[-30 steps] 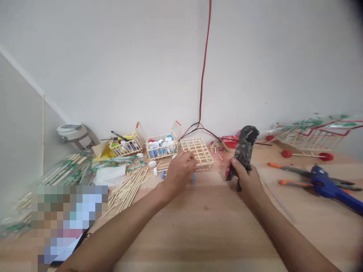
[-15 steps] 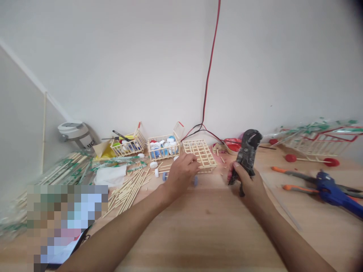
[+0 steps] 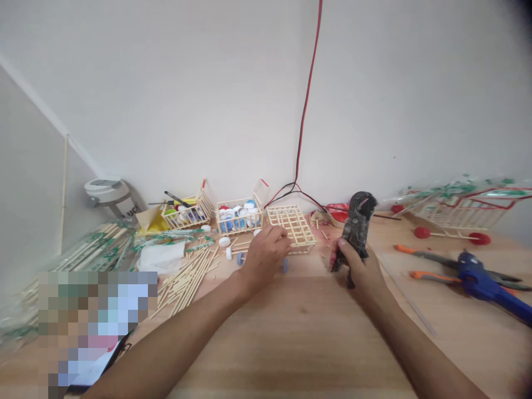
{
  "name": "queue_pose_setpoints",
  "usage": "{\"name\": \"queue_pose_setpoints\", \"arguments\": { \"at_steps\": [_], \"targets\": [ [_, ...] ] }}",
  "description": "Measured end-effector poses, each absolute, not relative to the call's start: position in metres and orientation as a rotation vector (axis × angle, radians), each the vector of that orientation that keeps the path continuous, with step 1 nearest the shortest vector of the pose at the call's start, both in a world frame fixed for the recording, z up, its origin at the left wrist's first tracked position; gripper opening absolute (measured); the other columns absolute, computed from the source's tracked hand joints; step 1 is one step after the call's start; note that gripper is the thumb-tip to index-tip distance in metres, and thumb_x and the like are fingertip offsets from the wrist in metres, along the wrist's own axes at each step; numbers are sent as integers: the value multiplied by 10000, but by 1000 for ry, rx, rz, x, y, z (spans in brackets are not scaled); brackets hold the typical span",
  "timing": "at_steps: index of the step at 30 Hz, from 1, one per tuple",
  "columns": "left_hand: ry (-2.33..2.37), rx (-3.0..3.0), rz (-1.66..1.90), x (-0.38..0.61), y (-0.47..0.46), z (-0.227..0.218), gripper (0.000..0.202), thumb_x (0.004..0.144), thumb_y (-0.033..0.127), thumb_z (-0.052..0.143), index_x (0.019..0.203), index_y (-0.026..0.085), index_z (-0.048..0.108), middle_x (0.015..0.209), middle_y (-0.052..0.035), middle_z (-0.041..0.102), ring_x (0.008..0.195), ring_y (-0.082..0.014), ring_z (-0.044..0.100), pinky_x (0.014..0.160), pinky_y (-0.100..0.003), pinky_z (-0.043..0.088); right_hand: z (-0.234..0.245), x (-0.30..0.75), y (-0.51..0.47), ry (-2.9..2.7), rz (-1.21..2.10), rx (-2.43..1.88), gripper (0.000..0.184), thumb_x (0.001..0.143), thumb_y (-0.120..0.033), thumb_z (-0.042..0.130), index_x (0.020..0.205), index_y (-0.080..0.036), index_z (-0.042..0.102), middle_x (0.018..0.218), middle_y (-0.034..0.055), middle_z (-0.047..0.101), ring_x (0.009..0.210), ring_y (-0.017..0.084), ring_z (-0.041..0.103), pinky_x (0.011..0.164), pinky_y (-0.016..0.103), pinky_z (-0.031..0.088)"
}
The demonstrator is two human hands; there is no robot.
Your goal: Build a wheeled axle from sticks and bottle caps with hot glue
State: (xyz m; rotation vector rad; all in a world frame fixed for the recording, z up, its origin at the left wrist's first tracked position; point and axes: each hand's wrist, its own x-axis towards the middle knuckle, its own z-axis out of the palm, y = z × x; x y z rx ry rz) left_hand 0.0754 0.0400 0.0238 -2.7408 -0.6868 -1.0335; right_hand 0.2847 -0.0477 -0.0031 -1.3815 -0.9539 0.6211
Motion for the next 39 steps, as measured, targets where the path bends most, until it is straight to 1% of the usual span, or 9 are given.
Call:
{"name": "queue_pose_setpoints", "arguments": {
  "at_steps": [3, 6, 11, 14, 19, 22, 30, 33, 39],
  "targets": [
    [-692, -2738, -1037, 76, 40, 24, 199, 937, 223, 505, 794, 152, 623, 939, -61, 615, 848, -184, 522, 730, -313, 422, -4, 285, -48, -956, 626, -1389, 392, 798, -546, 619, 713, -163, 609, 565, 37, 619, 526, 161, 589, 472, 244, 459],
    [-686, -2741, -1040, 75, 39, 24, 186, 934, 218, 512, 799, 152, 623, 932, -58, 613, 853, -187, 520, 729, -315, 422, -3, 284, -48, -945, 653, -1397, 394, 813, -547, 607, 716, -165, 598, 570, 33, 614, 526, 154, 582, 486, 242, 461],
    [-692, -2745, -1020, 75, 39, 23, 157, 928, 190, 513, 838, 155, 637, 946, -60, 616, 859, -187, 518, 736, -319, 427, -2, 282, -48, -934, 659, -1395, 394, 820, -552, 603, 711, -173, 586, 552, 20, 600, 486, 145, 566, 451, 238, 437],
    [-691, -2733, -1023, 75, 38, 23, 141, 916, 173, 528, 823, 154, 632, 939, -56, 616, 851, -184, 516, 723, -314, 426, -1, 282, -49, -948, 672, -1382, 390, 824, -549, 601, 709, -177, 582, 528, 13, 588, 458, 141, 552, 432, 237, 419],
    [-704, -2720, -1007, 76, 38, 24, 172, 928, 194, 513, 813, 154, 634, 941, -60, 617, 857, -188, 516, 729, -321, 427, 2, 281, -50, -957, 697, -1390, 388, 834, -554, 589, 733, -180, 580, 505, 5, 568, 422, 140, 531, 394, 240, 384],
    [-693, -2720, -1005, 76, 38, 24, 182, 935, 212, 503, 826, 150, 635, 948, -64, 617, 856, -189, 516, 732, -321, 431, 1, 281, -50, -974, 672, -1406, 395, 836, -559, 587, 730, -178, 586, 530, 10, 581, 438, 136, 537, 404, 237, 388],
    [-659, -2746, -981, 75, 32, 31, 173, 925, 178, 468, 836, 144, 612, 944, -77, 598, 877, -202, 511, 775, -338, 442, 4, 279, -51, -964, 689, -1398, 399, 836, -556, 585, 703, -180, 579, 534, 8, 585, 425, 128, 532, 398, 235, 384],
    [-667, -2763, -959, 74, 29, 33, 164, 909, 156, 462, 840, 147, 611, 943, -82, 593, 878, -209, 510, 770, -343, 442, 4, 280, -51, -965, 689, -1394, 396, 835, -551, 587, 699, -180, 582, 518, 5, 582, 418, 129, 530, 401, 236, 387],
    [-668, -2754, -949, 75, 30, 32, 196, 921, 142, 440, 822, 148, 609, 932, -82, 596, 860, -207, 505, 757, -345, 438, 2, 281, -51, -972, 687, -1383, 388, 842, -541, 580, 692, -182, 579, 497, 4, 572, 424, 136, 535, 407, 238, 396]
  ]
}}
